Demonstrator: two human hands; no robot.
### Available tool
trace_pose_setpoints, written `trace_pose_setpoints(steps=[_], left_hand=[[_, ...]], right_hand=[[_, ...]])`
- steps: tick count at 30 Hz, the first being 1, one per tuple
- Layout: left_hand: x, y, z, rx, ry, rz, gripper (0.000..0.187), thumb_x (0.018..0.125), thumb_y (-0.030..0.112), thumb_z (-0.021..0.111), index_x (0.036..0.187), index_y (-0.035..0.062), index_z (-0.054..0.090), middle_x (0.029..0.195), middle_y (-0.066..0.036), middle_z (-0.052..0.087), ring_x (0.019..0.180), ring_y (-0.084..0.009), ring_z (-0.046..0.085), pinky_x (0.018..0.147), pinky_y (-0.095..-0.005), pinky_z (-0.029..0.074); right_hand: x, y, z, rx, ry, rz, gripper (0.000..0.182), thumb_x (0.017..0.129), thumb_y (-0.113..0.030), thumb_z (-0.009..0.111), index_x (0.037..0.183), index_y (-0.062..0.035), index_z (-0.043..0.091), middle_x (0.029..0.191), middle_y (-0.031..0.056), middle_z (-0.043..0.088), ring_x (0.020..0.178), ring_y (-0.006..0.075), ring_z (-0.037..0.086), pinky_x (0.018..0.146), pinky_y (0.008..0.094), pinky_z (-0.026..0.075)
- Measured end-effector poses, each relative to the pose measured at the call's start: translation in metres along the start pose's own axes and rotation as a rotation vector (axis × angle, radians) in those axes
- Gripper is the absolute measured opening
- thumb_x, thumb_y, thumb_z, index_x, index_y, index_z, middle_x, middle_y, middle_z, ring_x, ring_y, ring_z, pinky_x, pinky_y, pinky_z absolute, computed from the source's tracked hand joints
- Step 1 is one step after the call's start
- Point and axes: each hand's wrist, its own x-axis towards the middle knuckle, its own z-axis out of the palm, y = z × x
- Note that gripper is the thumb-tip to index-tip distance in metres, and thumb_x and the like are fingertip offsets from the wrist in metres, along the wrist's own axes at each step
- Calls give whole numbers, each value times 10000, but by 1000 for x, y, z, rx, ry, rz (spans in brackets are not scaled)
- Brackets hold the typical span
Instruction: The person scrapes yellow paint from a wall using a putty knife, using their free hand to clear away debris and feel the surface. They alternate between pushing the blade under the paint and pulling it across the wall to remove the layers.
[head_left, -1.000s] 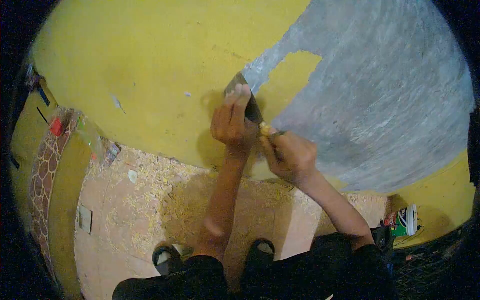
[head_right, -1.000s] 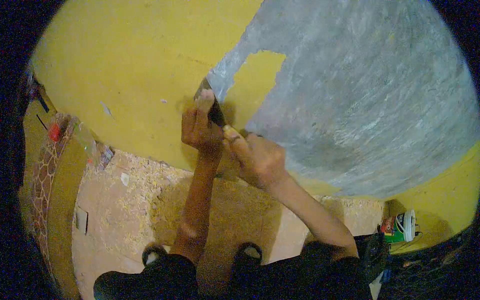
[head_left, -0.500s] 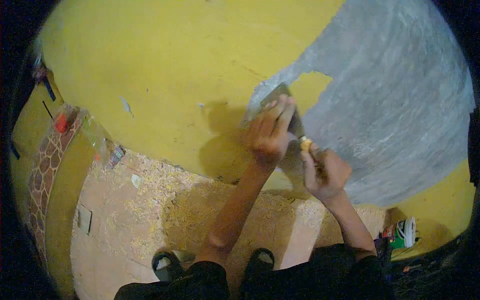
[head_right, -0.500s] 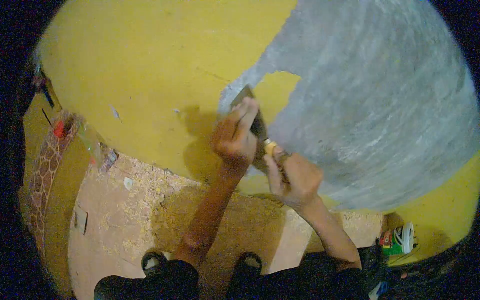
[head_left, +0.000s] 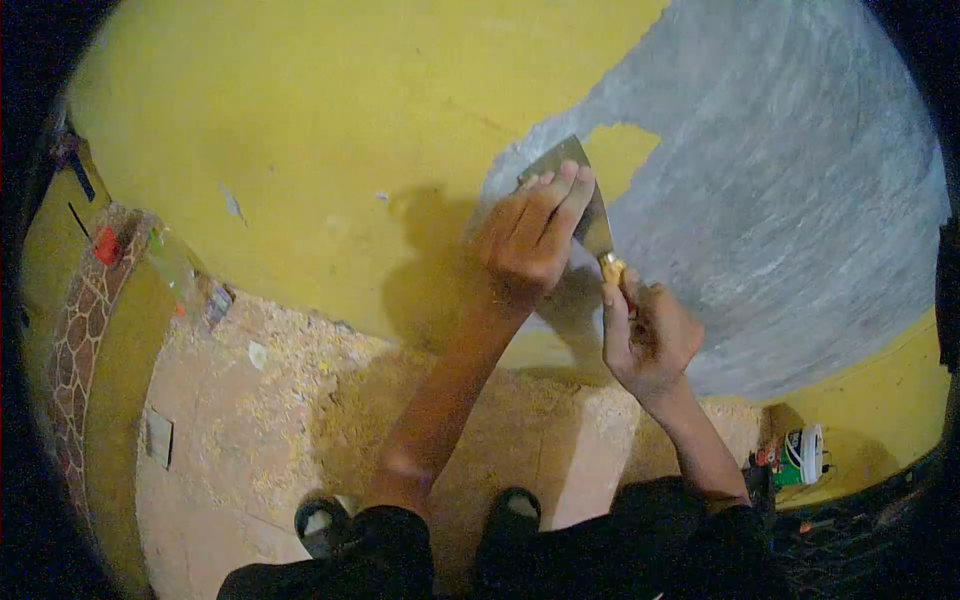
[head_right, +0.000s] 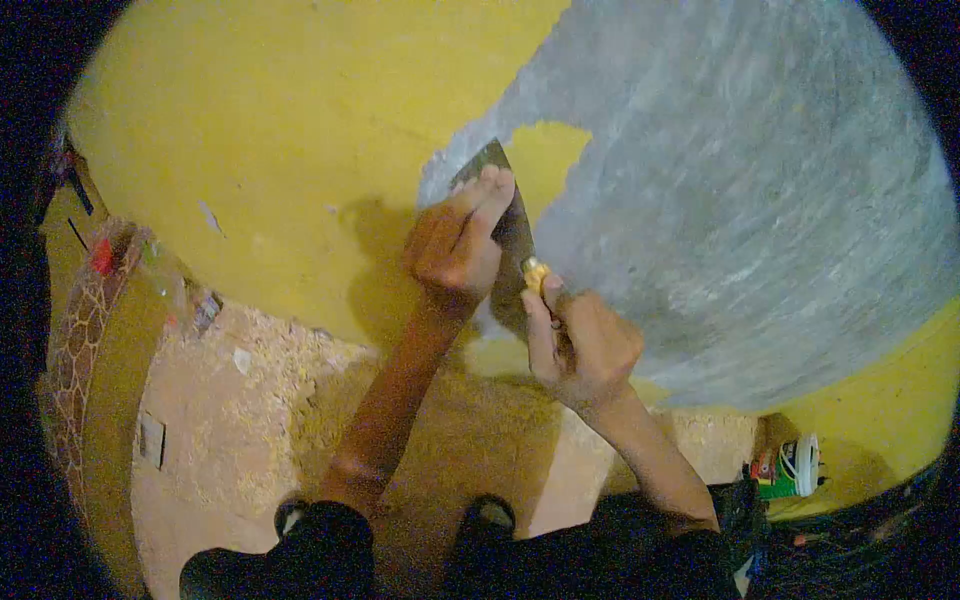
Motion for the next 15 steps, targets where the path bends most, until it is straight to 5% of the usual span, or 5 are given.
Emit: trace_pose_setpoints(steps=[12, 15], left_hand=[[15, -16, 11, 75, 176, 15, 274, 776, 97, 588, 1036, 128, 668, 1016, -7, 662, 850, -151, 629, 760, -281, 506], [12, -10, 5, 15, 50, 95, 279, 775, 92, 586, 1041, 126, 666, 1013, -8, 664, 856, -157, 631, 752, -285, 510]], right_hand=[[8, -7, 3, 23, -1, -6, 138, 735, -80, 735, 808, -18, 634, 539, 73, 511, 404, 181, 491, 372, 294, 369], [-3, 2, 9, 36, 80, 9, 139, 740, -79, 732, 821, -14, 638, 533, 73, 501, 390, 173, 476, 368, 286, 358]])
